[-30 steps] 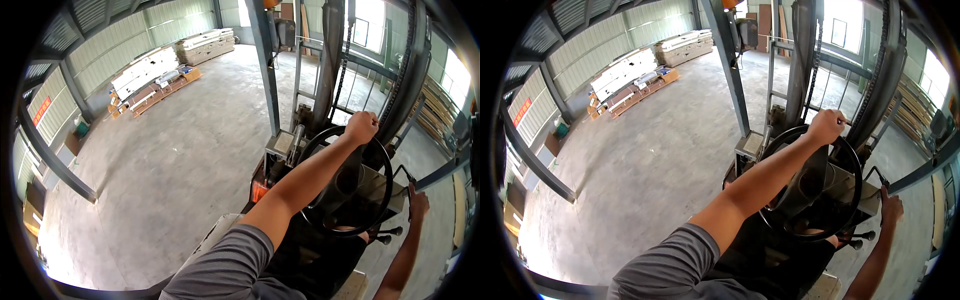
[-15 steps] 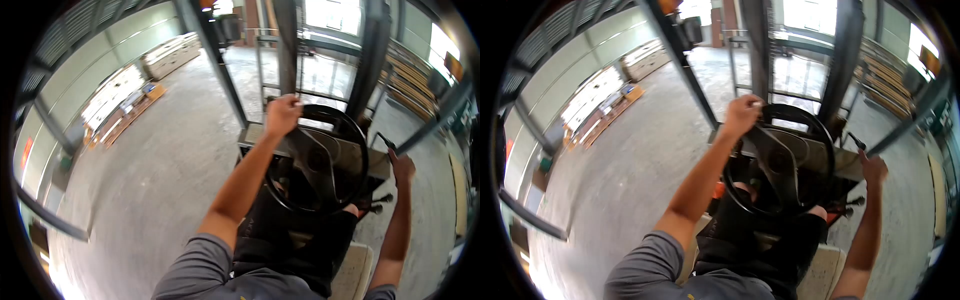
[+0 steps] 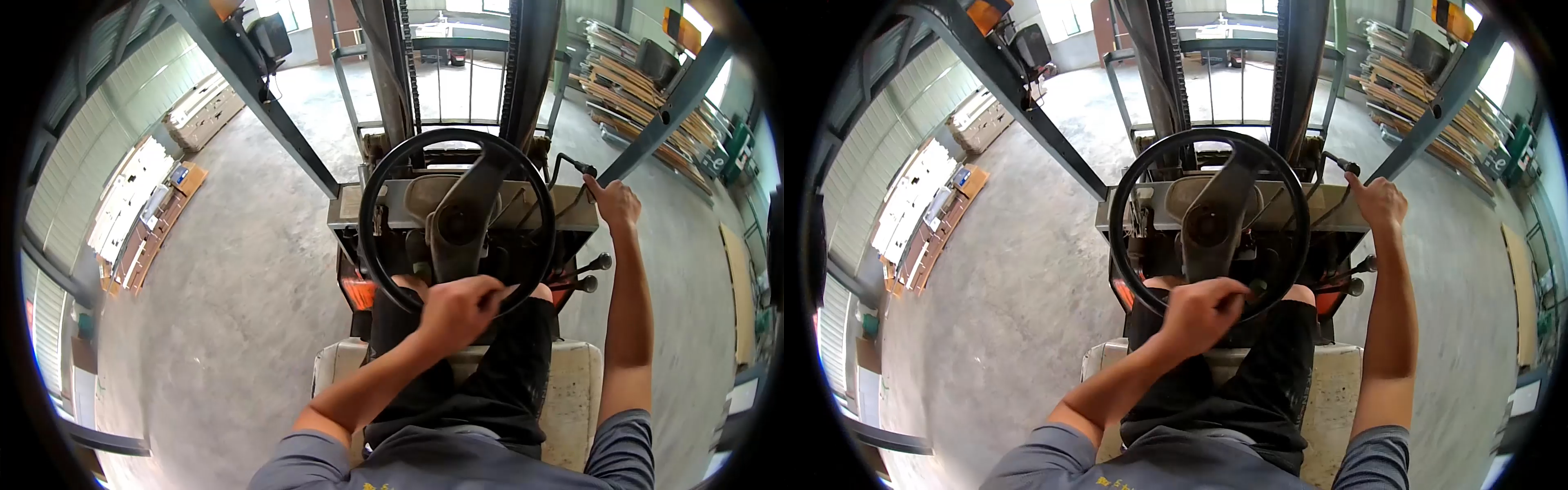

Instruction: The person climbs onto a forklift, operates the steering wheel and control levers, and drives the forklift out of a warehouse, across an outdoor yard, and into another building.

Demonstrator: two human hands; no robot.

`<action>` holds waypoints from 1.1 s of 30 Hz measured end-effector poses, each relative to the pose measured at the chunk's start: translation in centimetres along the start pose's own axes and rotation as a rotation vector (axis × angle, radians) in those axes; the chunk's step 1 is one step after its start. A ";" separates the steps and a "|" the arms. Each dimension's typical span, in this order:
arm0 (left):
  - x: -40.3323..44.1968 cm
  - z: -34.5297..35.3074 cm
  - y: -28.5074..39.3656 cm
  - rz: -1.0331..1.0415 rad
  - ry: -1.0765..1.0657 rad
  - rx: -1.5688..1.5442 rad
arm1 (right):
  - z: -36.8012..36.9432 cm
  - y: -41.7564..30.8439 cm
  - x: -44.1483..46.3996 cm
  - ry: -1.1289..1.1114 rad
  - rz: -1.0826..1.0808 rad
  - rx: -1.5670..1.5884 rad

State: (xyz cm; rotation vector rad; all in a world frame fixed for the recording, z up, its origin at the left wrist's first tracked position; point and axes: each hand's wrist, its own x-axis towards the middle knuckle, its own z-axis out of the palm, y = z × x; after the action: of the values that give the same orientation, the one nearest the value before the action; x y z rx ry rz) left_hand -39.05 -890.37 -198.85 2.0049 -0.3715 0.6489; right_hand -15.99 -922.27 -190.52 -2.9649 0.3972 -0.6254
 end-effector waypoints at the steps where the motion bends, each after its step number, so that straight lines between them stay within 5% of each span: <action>1: 1.5 1.2 -0.8 0.062 -0.040 0.005 | 0.7 -1.3 1.0 0.001 -0.008 -0.006; 6: 3.2 5.3 0.9 0.134 -0.282 0.008 | 1.5 -2.2 -1.3 0.048 -0.043 0.006; 19: -1.9 8.8 1.2 0.255 -0.182 -0.061 | 3.5 1.8 -4.3 0.117 -0.128 0.022; 25: 13.4 6.6 -8.3 0.087 0.124 0.027 | 8.6 -4.3 20.4 0.053 -0.202 0.021; 28: 23.6 6.9 -13.3 -0.196 0.245 -0.034 | 12.2 -9.2 32.0 0.082 -0.258 0.032; 33: 40.1 12.3 -19.4 -0.072 0.273 0.079 | 17.9 -17.2 50.2 0.094 -0.346 0.051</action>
State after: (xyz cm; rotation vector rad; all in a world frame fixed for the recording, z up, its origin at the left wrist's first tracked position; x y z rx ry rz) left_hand 6.92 -891.32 -194.01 1.9606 -0.1110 0.8903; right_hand 39.68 -918.65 -185.16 -2.9835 -0.1307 -0.7953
